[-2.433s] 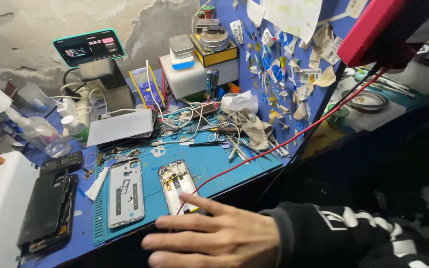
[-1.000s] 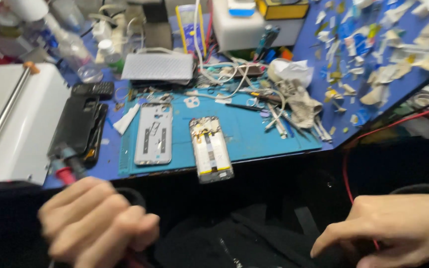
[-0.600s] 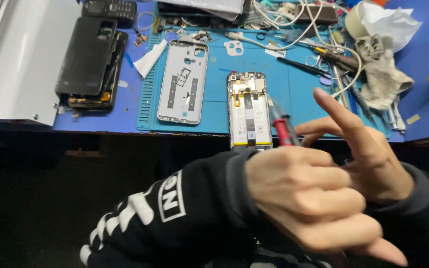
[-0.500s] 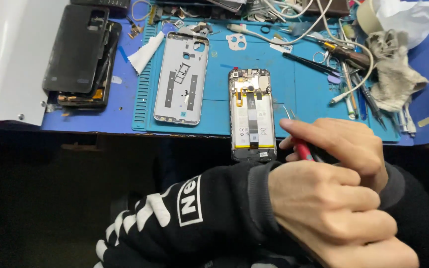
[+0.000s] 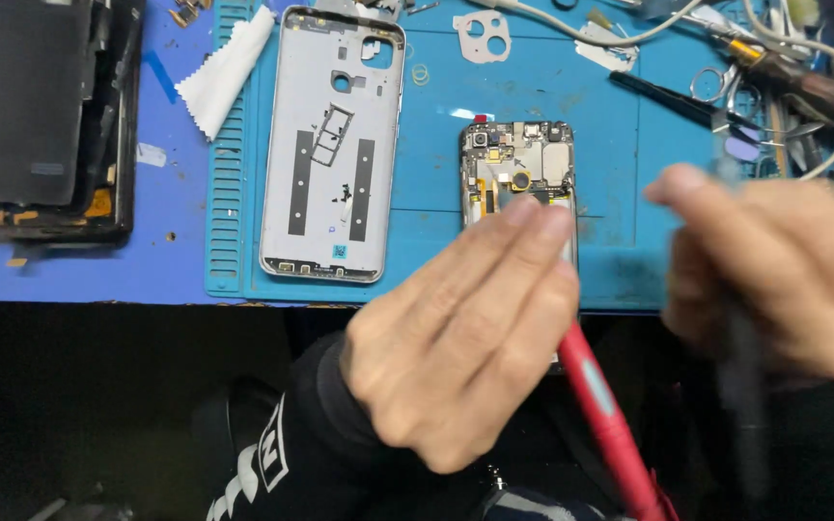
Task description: Testing and repairing internal components of a disassembled mobile phone using a multimeter.
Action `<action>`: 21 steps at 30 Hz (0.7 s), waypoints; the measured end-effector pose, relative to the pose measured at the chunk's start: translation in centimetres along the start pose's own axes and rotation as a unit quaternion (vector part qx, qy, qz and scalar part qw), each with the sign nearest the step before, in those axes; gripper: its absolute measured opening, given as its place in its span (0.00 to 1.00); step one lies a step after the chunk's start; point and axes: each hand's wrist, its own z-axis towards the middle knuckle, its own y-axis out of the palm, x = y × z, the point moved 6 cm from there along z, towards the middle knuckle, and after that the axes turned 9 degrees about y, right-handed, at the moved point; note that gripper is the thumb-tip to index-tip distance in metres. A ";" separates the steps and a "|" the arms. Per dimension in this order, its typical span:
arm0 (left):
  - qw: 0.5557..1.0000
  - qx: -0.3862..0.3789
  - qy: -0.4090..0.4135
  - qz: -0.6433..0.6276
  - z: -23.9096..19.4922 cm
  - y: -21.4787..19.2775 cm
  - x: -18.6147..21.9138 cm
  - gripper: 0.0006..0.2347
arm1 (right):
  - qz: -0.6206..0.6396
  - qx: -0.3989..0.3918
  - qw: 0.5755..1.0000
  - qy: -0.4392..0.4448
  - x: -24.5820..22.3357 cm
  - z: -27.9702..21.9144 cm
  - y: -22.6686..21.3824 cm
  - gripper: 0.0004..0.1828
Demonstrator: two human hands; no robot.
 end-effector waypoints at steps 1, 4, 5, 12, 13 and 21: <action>0.999 0.018 -0.038 0.001 -0.7 -0.1 -0.4 0.12 | 0.007 -0.015 0.999 0.034 1.0 -0.6 -0.3 0.15; 0.969 0.149 -0.165 -0.104 -2.1 -0.6 -1.2 0.12 | 0.067 -0.018 0.974 0.217 3.5 -2.6 0.7 0.18; 0.969 0.150 -0.167 -0.105 -2.0 -0.3 -0.9 0.12 | 0.066 -0.020 0.974 0.218 3.5 -3.0 1.0 0.18; 0.695 0.341 -0.375 -0.510 -4.3 -0.2 -2.2 0.08 | 0.211 0.009 0.943 0.256 2.7 -2.7 1.6 0.24; 0.734 0.273 -0.359 -0.509 -4.4 -0.3 -1.9 0.08 | 0.246 0.016 0.935 0.256 1.8 -2.2 1.7 0.24; 0.881 0.142 -0.383 -0.238 -3.3 0.6 -2.2 0.10 | 0.062 -0.046 0.987 0.144 0.3 -0.1 1.3 0.11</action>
